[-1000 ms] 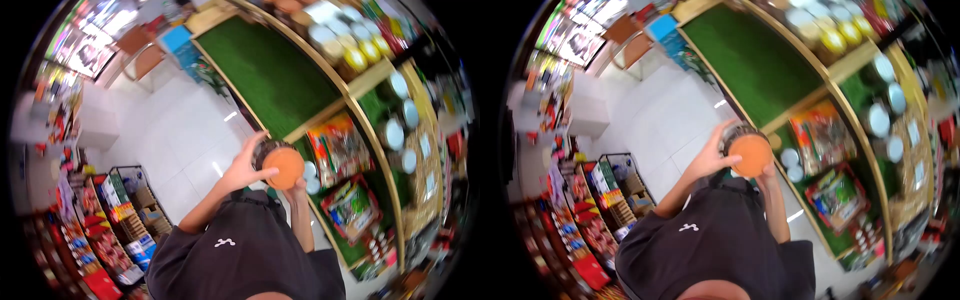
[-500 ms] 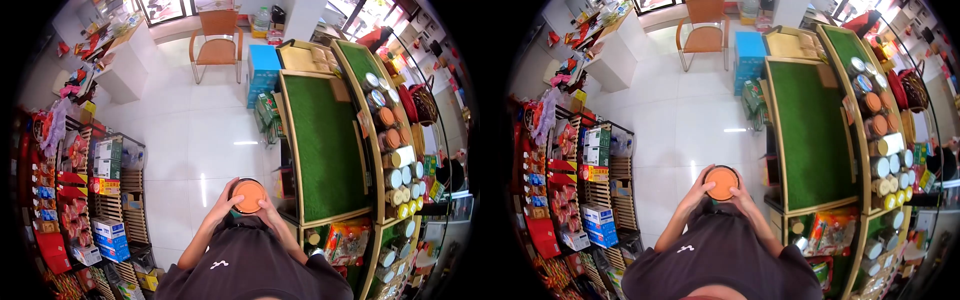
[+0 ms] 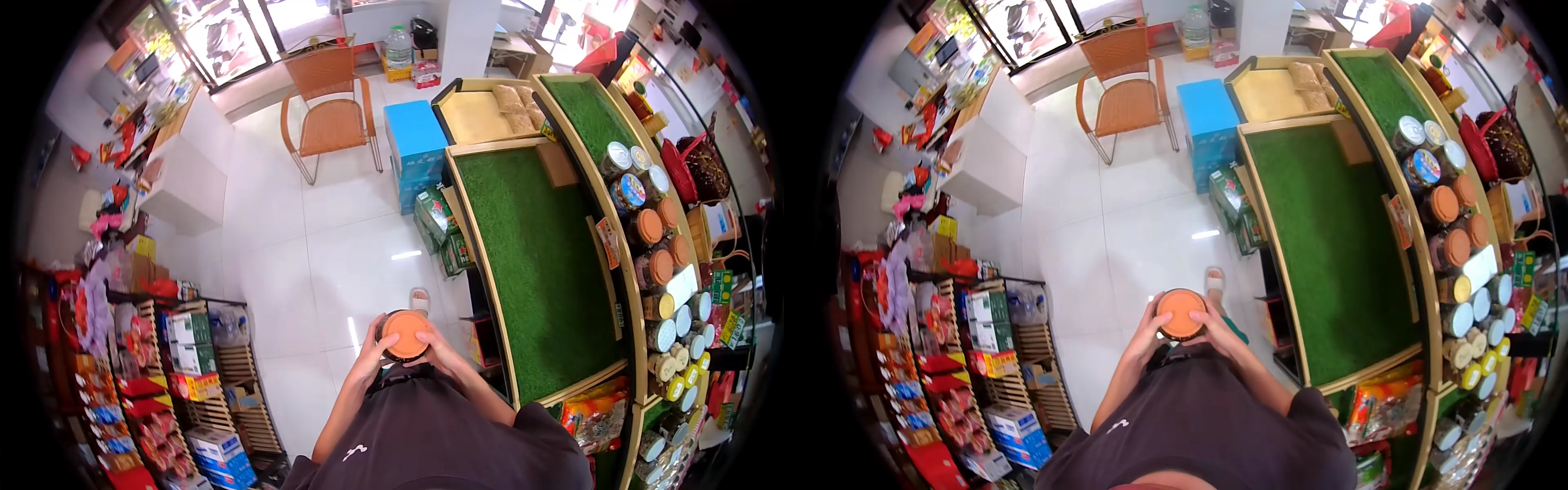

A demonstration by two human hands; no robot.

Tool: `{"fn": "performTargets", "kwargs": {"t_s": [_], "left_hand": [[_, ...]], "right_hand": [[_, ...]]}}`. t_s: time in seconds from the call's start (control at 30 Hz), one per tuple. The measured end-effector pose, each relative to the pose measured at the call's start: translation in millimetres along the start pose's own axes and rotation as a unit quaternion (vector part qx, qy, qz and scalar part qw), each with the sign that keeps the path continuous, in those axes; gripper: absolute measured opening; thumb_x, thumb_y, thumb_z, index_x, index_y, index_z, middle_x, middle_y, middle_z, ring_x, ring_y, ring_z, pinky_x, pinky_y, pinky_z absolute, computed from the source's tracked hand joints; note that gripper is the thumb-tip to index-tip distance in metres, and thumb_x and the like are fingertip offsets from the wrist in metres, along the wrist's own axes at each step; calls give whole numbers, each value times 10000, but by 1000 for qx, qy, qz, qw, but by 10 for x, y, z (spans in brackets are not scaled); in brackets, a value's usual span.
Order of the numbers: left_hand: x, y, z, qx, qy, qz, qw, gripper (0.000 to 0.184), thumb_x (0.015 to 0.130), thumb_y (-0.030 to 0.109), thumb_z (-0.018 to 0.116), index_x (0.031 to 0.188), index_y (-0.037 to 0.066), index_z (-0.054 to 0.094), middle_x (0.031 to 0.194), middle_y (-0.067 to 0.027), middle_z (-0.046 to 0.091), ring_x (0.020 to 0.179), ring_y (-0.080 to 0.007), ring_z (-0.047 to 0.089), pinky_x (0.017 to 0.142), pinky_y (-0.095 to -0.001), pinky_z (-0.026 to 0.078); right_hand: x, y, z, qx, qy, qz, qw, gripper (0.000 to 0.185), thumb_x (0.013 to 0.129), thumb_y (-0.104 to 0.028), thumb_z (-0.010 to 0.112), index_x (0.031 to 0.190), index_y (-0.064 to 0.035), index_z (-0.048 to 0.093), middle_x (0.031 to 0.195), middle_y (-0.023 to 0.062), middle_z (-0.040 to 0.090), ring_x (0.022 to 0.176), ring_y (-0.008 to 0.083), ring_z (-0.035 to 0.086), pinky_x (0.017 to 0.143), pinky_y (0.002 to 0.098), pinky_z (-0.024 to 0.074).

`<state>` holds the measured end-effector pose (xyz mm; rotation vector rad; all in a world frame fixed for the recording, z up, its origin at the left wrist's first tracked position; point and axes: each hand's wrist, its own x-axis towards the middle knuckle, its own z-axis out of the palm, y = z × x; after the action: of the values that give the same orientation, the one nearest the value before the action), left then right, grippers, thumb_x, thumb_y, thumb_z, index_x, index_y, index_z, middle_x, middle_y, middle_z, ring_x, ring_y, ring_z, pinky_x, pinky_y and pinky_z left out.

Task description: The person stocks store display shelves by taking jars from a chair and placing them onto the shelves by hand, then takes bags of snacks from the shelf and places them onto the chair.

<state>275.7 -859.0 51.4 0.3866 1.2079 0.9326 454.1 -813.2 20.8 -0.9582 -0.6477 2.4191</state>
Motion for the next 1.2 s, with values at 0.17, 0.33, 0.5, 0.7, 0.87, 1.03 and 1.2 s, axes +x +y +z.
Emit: {"fn": "performTargets", "kwargs": {"t_s": [0.17, 0.33, 0.5, 0.7, 0.87, 1.03, 1.2], "left_hand": [[671, 582, 28, 8, 19, -60, 998, 841, 783, 408, 669, 1432, 142, 205, 1436, -119, 255, 1333, -300, 228, 963, -549, 320], [1228, 1101, 98, -18, 38, 0, 999, 806, 794, 378, 657, 1427, 137, 221, 1414, -112, 297, 1315, -282, 269, 980, -487, 332], [1613, 1521, 96, -74, 20, 66, 995, 797, 805, 339, 634, 1427, 80, 208, 1387, -125, 332, 1292, -265, 328, 1017, -397, 345], [2280, 1838, -284, -171, 14, 78, 982, 792, 796, 301, 646, 1426, 93, 213, 1390, -103, 330, 1297, -261, 329, 1039, -394, 336], [2972, 2462, -643, -203, -19, 64, 977, 732, 818, 260, 632, 1413, 107, 235, 1393, -90, 313, 1308, -250, 305, 1036, -418, 333], [3599, 3118, -1131, -183, -33, 54, 981, 711, 828, 244, 626, 1409, 110, 239, 1392, -77, 308, 1296, -240, 308, 1026, -416, 336], [3978, 3701, -1611, -176, -6, 54, 983, 746, 809, 272, 648, 1417, 136, 237, 1378, -65, 330, 1272, -235, 335, 977, -410, 378]], "right_hand": [[606, -581, -167, 23, -5, 24, 999, 693, 847, -390, 565, 1402, -151, 227, 1385, 117, 307, 1249, 301, 374, 779, 471, 535], [1138, -1383, -171, -66, -9, 4, 998, 739, 836, -418, 576, 1412, -127, 215, 1395, 118, 303, 1256, 294, 355, 747, 427, 541], [1595, -1990, -92, -147, -13, 12, 989, 839, 806, -438, 617, 1436, -115, 168, 1417, 148, 273, 1243, 324, 370, 737, 412, 548], [2389, -2306, -9, -171, 18, 42, 984, 911, 775, -421, 667, 1443, -106, 135, 1412, 171, 274, 1243, 335, 373, 704, 408, 564], [3137, -2691, 164, -182, 74, -8, 981, 856, 780, -409, 646, 1433, -102, 186, 1403, 143, 291, 1265, 310, 341, 782, 439, 537], [4026, -3014, 287, -235, 66, -114, 963, 907, 772, -424, 677, 1423, -32, 184, 1399, 179, 317, 1291, 291, 328, 1018, 394, 355], [4750, -3345, 704, -183, 79, -105, 974, 875, 769, -376, 695, 1413, -30, 215, 1355, 184, 381, 1260, 287, 373, 1027, 380, 342]]}}
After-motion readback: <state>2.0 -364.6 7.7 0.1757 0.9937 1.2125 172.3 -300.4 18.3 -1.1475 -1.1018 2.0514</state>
